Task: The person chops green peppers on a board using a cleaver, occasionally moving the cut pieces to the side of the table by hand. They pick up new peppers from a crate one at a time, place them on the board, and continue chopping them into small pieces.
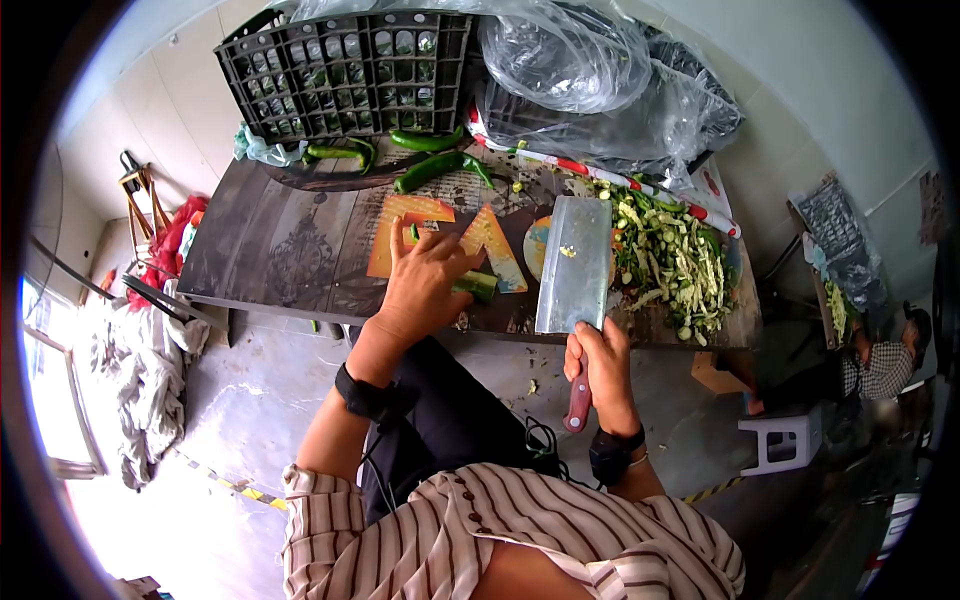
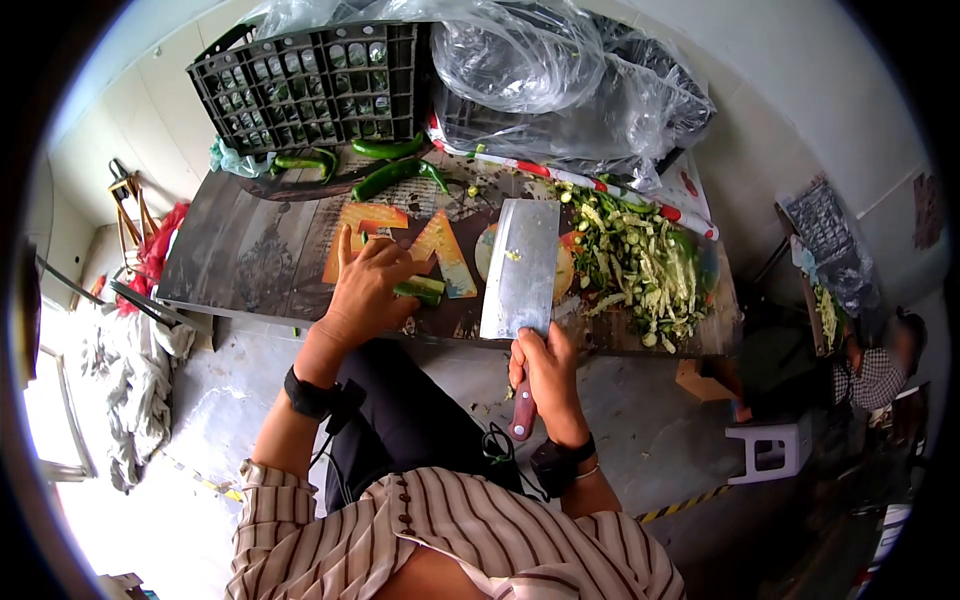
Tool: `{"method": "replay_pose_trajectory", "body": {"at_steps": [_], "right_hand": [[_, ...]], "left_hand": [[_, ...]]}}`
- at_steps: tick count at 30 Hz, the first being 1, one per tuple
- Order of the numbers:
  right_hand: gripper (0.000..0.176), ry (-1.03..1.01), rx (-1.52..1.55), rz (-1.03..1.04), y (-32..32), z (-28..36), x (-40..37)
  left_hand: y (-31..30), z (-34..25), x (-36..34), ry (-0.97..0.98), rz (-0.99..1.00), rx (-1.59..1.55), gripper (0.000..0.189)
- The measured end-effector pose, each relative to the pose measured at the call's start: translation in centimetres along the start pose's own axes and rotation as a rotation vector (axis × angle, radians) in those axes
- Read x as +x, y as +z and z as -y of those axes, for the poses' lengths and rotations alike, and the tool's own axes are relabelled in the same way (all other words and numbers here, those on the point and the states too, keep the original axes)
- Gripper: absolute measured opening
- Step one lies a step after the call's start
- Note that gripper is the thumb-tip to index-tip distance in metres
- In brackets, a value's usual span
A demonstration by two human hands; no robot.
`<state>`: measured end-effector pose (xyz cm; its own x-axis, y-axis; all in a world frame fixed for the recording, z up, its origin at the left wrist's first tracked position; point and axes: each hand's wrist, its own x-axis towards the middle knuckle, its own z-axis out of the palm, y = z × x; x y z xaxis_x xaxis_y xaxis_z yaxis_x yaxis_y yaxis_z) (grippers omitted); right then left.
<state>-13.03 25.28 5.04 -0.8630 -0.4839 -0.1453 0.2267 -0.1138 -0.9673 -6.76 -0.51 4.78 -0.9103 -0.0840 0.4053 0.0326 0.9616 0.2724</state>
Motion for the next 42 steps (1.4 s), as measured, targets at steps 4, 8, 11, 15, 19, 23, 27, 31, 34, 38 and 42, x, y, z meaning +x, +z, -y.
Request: {"method": "replay_pose_trajectory", "body": {"at_steps": [4, 8, 11, 15, 19, 23, 27, 31, 34, 38, 42], "right_hand": [[0.011, 0.015, -0.002, 0.002, -0.9, -1.0, 0.0], [0.008, 0.048, 0.011, -0.014, -1.3, -1.2, -0.2], [0.009, 0.043, -0.013, -0.017, -1.4, -1.3, -0.2], [0.010, 0.077, 0.006, -0.021, -1.5, -1.7, -0.3], [0.010, 0.118, 0.055, -0.026, -1.6, -2.1, -0.2], [0.010, 0.135, 0.087, -0.022, -1.7, -2.1, -0.2], [0.009, 0.137, 0.101, -0.018, -1.7, -2.1, -0.1], [0.010, 0.152, 0.087, -0.028, -1.6, -1.8, -0.2], [0.010, 0.150, 0.082, -0.026, -1.5, -1.6, -0.3], [0.010, 0.149, 0.068, -0.030, -1.6, -1.8, -0.2], [0.013, 0.150, 0.086, -0.030, -1.4, -1.5, -0.2]], "left_hand": [[0.2, -0.1, 0.1, 0.053, -0.058, -0.032, 0.039], [0.2, -0.5, 0.4, 0.065, -0.036, -0.017, 0.032], [0.3, -0.8, 0.6, 0.077, -0.049, 0.005, 0.026], [0.3, -0.9, 0.6, 0.135, -0.041, 0.025, 0.025], [-0.1, -1.3, 0.9, 0.150, -0.065, 0.028, 0.027], [-2.3, -2.0, 1.8, 0.090, -0.141, -0.005, 0.029], [-4.2, -2.4, 2.5, -0.001, -0.350, -0.133, 0.029], [-5.4, -1.4, 2.5, -0.106, -0.556, -0.367, 0.031], [-5.2, -0.4, 1.5, -0.106, -0.561, -0.325, 0.032], [-4.2, 1.1, -1.2, -0.226, -0.533, -0.308, 0.033], [-4.2, 2.0, -3.0, -0.313, -0.574, -0.311, 0.032]]}}
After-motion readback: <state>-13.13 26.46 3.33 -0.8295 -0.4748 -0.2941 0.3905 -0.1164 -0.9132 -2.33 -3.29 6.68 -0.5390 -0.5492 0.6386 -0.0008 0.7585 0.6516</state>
